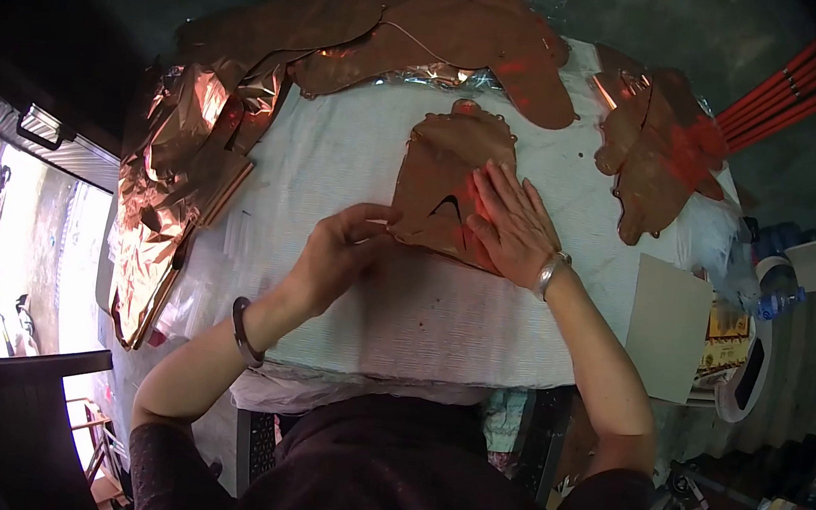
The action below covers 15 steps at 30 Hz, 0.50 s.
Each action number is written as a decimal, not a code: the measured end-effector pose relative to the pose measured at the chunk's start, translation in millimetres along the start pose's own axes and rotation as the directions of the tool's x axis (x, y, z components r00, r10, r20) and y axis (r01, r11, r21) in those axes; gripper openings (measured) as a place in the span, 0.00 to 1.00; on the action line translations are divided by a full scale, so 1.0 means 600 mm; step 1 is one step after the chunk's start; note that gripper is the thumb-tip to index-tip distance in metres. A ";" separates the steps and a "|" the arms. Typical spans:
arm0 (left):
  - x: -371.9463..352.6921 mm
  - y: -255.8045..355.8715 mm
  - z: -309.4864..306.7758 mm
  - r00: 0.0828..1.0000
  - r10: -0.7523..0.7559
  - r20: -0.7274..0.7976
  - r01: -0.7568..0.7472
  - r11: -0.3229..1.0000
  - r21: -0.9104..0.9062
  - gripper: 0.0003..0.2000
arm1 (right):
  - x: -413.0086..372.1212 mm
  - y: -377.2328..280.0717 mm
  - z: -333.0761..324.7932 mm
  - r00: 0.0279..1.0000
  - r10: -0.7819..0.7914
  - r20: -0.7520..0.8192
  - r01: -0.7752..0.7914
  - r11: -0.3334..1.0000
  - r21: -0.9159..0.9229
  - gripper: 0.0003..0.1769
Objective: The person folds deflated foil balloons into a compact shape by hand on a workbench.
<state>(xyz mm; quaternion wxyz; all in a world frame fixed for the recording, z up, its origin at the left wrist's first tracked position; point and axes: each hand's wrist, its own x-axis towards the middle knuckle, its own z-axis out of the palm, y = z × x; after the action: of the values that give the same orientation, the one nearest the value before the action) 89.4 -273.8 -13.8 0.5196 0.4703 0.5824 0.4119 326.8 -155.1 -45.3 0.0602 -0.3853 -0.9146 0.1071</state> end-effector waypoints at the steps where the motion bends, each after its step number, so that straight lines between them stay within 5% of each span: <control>1: 0.001 0.002 0.001 0.997 -0.065 0.034 0.069 0.986 -0.151 0.16 | 0.000 0.001 0.000 1.000 -0.009 -0.010 0.009 1.000 -0.004 0.38; 2: 0.001 0.003 0.002 0.990 -0.121 0.075 0.138 0.945 -0.296 0.16 | 0.000 0.004 0.002 1.000 -0.014 -0.009 0.014 1.000 -0.002 0.38; 11: 0.008 -0.001 0.009 0.991 -0.122 0.049 0.129 0.976 -0.177 0.18 | -0.061 -0.011 -0.025 0.969 -0.117 -0.219 0.170 0.956 0.239 0.31; 14: 0.002 0.004 0.014 0.996 -0.084 0.013 0.085 0.982 -0.169 0.19 | -0.087 -0.026 -0.041 0.968 -0.009 -0.250 0.107 0.919 0.379 0.31; 15: -0.003 0.005 0.017 0.997 -0.082 0.014 0.083 0.982 -0.171 0.19 | -0.093 -0.032 -0.043 0.965 0.136 -0.225 -0.009 0.872 0.490 0.30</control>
<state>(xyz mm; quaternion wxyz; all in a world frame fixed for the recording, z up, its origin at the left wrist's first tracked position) 99.8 -275.0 -11.8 0.5767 0.4006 0.5620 0.4370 357.1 -204.6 -17.2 0.2667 -0.4026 -0.8280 0.2849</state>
